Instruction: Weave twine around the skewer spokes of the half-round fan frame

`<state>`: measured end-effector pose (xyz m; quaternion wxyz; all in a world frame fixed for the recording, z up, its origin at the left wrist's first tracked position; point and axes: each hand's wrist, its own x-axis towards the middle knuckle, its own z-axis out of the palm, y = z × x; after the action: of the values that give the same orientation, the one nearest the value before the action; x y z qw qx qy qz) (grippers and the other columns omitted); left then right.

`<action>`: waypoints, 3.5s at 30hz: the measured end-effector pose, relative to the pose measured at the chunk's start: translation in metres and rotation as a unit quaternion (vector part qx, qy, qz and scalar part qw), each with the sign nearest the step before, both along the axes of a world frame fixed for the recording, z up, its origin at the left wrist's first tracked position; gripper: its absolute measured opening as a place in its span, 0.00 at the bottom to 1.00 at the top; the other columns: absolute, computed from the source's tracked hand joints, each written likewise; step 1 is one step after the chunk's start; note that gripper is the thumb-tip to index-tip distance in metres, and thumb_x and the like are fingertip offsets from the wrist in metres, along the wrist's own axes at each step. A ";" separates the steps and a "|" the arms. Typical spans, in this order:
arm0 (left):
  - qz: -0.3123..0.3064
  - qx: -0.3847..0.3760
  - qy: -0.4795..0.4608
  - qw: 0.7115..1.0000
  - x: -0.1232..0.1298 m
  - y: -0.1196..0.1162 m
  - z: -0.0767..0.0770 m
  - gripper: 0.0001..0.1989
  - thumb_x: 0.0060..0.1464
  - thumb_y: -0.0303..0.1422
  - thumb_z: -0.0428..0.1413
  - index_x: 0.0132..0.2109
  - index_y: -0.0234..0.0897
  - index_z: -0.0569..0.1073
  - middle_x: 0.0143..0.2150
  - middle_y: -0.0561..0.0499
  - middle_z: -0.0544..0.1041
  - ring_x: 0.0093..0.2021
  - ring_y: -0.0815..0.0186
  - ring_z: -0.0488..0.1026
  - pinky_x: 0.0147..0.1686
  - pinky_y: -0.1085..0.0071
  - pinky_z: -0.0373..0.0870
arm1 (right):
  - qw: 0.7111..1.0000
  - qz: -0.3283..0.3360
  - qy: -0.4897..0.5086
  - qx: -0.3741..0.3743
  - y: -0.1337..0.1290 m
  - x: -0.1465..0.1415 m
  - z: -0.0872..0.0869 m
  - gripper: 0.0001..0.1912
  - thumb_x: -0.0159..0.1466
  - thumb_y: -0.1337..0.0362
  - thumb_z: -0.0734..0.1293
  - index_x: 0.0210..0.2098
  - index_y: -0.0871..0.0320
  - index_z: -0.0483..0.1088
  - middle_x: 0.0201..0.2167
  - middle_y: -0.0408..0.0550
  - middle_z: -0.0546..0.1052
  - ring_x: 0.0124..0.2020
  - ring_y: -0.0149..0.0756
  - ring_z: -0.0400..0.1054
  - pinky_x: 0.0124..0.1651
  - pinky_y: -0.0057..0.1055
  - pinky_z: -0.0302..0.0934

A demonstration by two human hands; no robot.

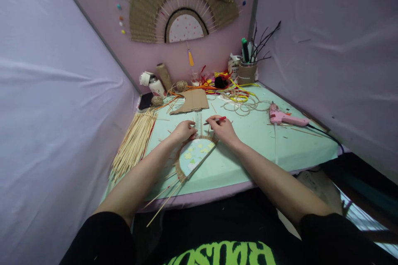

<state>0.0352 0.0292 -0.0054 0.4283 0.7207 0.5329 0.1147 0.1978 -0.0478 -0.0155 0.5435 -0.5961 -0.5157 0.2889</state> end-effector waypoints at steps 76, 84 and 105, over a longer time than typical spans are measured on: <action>0.000 -0.019 -0.019 1.000 -0.001 0.008 -0.009 0.27 0.54 0.28 0.58 0.60 0.25 0.66 0.21 0.54 0.72 0.21 0.70 0.67 0.25 0.74 0.65 | 0.995 0.003 -0.092 -0.044 0.005 -0.004 -0.012 0.11 0.61 0.67 0.59 0.24 0.57 0.68 0.21 0.46 0.76 0.28 0.35 0.71 0.33 0.27 0.58; 0.003 -0.028 -0.031 0.999 -0.001 0.007 -0.009 0.26 0.54 0.26 0.56 0.60 0.23 0.65 0.21 0.54 0.72 0.19 0.71 0.66 0.24 0.74 0.64 | 0.996 0.000 -0.078 -0.032 0.005 -0.003 -0.012 0.10 0.61 0.67 0.59 0.26 0.58 0.68 0.22 0.45 0.76 0.28 0.34 0.71 0.34 0.27 0.58; -0.005 -0.012 -0.058 0.998 0.007 0.002 0.031 0.24 0.55 0.23 0.54 0.59 0.24 0.65 0.23 0.56 0.72 0.21 0.74 0.67 0.26 0.77 0.65 | 0.986 -0.079 0.096 0.112 -0.006 0.006 -0.006 0.08 0.62 0.59 0.62 0.30 0.57 0.67 0.20 0.39 0.69 0.23 0.30 0.62 0.29 0.27 0.56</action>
<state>0.0427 0.0314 0.0252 0.4678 0.7105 0.5047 0.1475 0.2038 -0.0540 -0.0213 0.6749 -0.5395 -0.4418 0.2413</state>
